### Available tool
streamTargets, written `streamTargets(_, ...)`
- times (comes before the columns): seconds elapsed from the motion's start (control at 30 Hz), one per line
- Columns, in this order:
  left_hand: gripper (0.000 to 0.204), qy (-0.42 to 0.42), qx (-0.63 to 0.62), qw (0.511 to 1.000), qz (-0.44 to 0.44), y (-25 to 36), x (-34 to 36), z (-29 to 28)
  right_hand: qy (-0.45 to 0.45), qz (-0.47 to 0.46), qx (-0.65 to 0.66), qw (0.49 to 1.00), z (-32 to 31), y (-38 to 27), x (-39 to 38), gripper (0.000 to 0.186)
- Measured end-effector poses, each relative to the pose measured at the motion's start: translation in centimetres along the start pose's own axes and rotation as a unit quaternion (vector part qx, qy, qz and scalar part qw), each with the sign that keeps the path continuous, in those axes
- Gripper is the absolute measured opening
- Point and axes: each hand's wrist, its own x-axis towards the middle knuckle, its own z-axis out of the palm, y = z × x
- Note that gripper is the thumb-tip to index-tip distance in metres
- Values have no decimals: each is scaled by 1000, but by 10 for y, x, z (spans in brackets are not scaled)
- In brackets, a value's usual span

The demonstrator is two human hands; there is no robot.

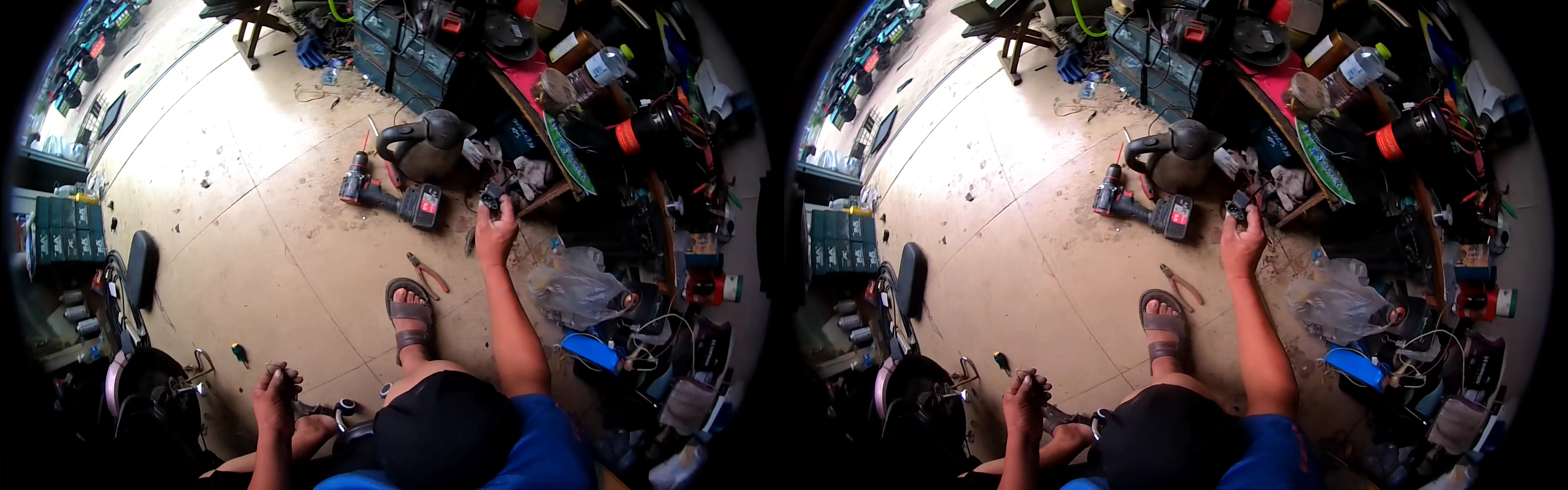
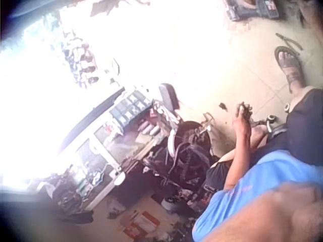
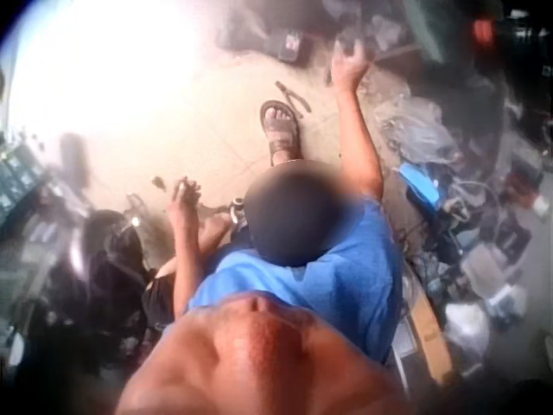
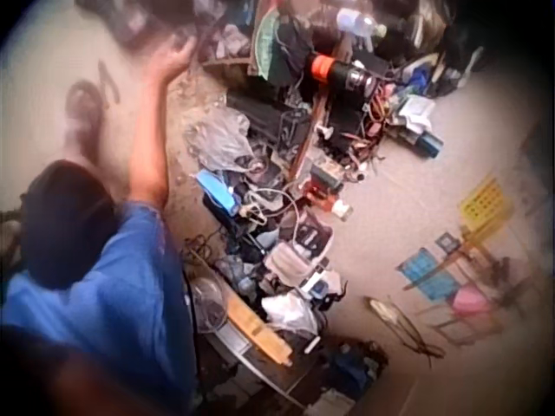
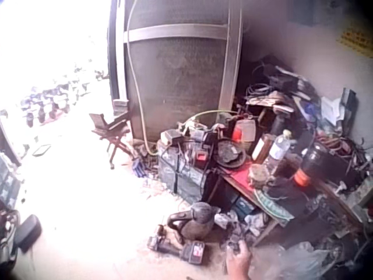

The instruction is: The person manipulates a small wire with a connector, uses pliers to strip or adjust the wire end, and then wraps yellow electrical tape around the wire and connector.

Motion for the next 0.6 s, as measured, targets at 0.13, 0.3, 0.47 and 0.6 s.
streamTargets(0.13, 21, -13, 1, 1000, -7, 6, 6, 2, 24, 9, -85, 996, -24, 21, 24, 28)
streamTargets(0.3, 23, -16, 6, 1000, -18, 4, 9, 3, 57, -38, -152, 986, -31, 58, 63, 33)
streamTargets(0.47, 22, -15, 18, 999, -24, 9, 11, 11, 84, -117, -301, 943, -30, 101, 108, 60)
streamTargets(0.6, 23, -20, 0, 1000, -14, 8, 13, 8, 9, 40, -287, 957, -21, 93, 98, 67)
